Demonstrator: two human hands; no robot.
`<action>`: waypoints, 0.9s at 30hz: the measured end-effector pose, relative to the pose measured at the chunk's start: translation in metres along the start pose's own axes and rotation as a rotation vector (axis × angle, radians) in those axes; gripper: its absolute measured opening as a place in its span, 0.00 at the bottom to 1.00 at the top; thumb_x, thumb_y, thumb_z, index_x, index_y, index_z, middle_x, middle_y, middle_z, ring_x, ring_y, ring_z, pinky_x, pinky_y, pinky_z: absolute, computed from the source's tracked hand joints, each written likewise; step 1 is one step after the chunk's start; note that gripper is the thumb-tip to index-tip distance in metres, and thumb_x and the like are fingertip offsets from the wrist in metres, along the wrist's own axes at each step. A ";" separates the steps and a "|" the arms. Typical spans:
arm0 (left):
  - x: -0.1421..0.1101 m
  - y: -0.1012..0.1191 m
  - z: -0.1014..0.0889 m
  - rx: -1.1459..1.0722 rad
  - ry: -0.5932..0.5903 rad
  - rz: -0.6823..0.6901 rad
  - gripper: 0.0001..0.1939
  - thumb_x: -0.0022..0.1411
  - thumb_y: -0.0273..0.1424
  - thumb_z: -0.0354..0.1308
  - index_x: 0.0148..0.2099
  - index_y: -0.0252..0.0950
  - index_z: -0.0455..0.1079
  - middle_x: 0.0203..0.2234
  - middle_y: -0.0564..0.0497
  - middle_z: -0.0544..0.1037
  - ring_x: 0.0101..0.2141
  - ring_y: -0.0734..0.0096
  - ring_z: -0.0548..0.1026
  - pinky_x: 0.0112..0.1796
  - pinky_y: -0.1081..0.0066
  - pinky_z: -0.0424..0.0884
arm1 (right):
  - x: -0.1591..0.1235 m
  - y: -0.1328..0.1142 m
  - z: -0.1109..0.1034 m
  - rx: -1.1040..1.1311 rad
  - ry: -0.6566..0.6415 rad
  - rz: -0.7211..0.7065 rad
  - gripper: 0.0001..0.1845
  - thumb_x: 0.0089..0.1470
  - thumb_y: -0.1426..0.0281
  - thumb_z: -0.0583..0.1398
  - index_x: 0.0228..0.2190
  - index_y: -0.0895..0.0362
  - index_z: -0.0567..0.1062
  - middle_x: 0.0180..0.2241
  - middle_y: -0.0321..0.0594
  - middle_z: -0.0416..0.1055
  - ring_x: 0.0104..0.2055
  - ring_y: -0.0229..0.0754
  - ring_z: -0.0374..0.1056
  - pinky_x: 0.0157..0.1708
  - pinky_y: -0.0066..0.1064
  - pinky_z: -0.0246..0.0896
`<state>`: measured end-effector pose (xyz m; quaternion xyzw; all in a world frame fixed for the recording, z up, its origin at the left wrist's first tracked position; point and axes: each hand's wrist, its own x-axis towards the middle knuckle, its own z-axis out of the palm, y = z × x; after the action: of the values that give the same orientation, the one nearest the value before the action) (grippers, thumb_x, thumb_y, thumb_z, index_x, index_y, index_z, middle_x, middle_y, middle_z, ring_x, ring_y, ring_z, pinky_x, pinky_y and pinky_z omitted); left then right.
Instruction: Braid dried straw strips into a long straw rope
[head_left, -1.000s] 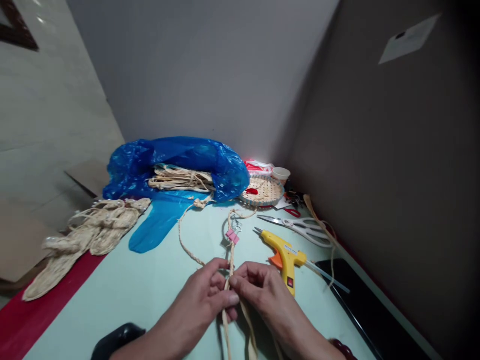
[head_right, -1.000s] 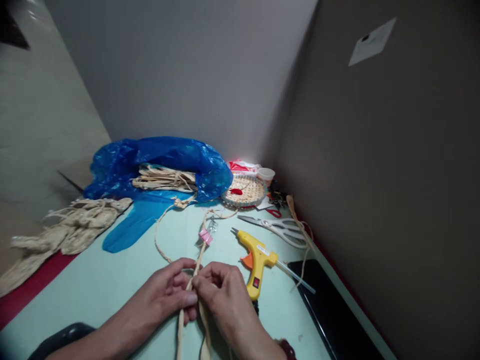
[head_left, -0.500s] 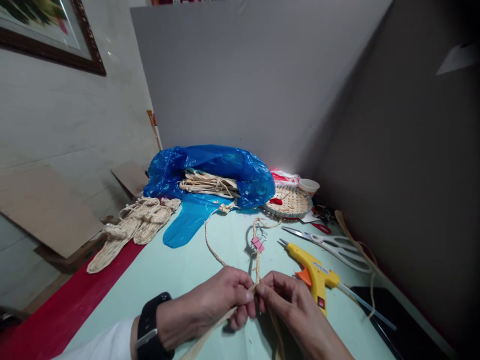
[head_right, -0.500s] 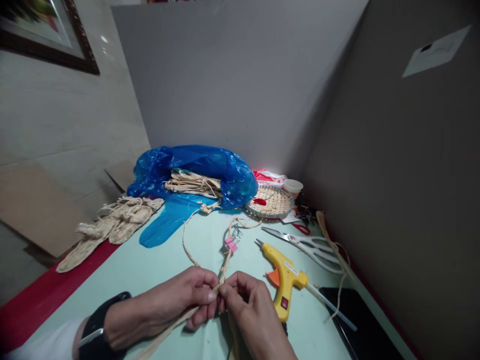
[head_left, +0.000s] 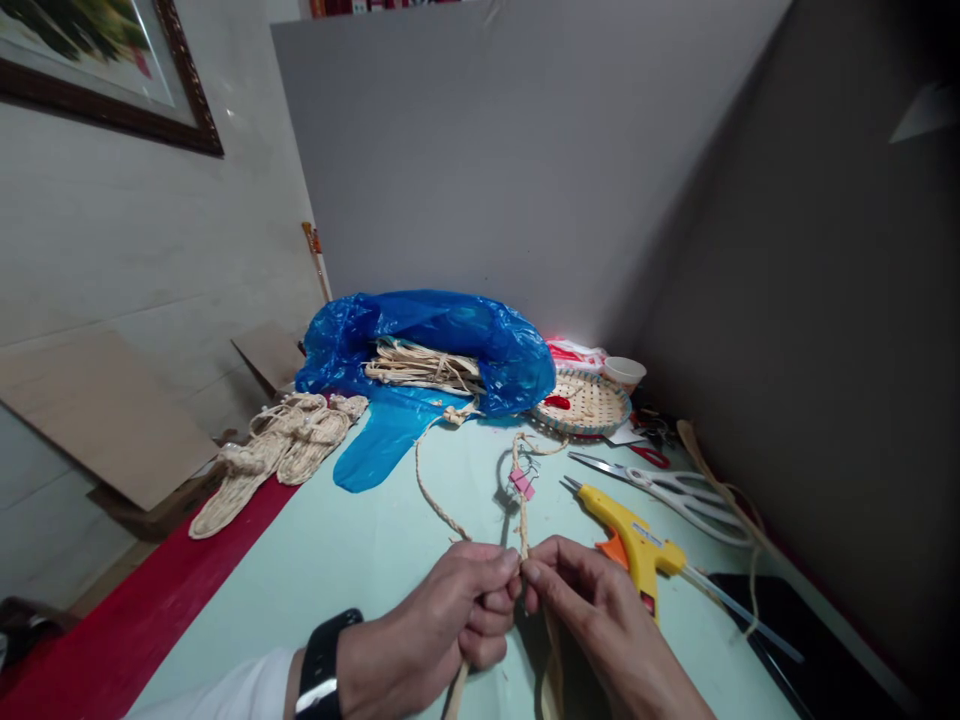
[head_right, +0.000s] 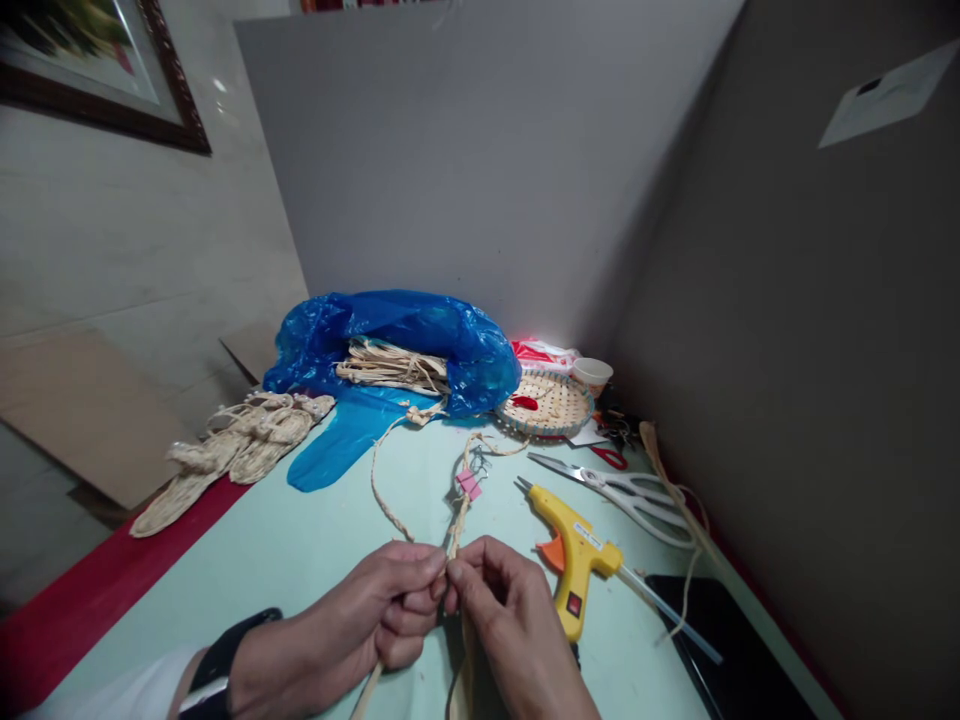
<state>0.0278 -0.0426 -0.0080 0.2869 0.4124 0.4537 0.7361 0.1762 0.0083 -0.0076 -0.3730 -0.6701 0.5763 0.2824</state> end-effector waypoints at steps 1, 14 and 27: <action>-0.001 0.000 0.001 0.009 0.007 0.000 0.11 0.59 0.34 0.54 0.27 0.36 0.59 0.15 0.64 0.49 0.17 0.82 0.40 0.19 0.75 0.37 | -0.001 0.001 0.000 -0.015 0.005 -0.001 0.19 0.55 0.56 0.57 0.23 0.58 0.70 0.23 0.38 0.70 0.27 0.39 0.64 0.29 0.29 0.58; -0.011 0.006 0.004 0.411 0.246 0.088 0.09 0.55 0.33 0.58 0.25 0.38 0.65 0.18 0.56 0.66 0.20 0.75 0.61 0.21 0.73 0.57 | -0.009 0.000 -0.006 -0.596 -0.067 -0.016 0.20 0.61 0.56 0.47 0.28 0.55 0.69 0.24 0.36 0.70 0.27 0.40 0.64 0.28 0.29 0.54; 0.001 0.012 -0.004 0.789 0.141 0.180 0.11 0.59 0.32 0.48 0.24 0.39 0.62 0.18 0.57 0.63 0.23 0.71 0.61 0.27 0.72 0.57 | -0.004 0.003 -0.006 -0.566 -0.081 -0.096 0.17 0.61 0.59 0.49 0.26 0.55 0.67 0.23 0.37 0.69 0.26 0.41 0.63 0.27 0.30 0.52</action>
<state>0.0198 -0.0359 -0.0004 0.5504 0.5775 0.3417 0.4968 0.1839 0.0080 -0.0096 -0.3816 -0.8319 0.3668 0.1667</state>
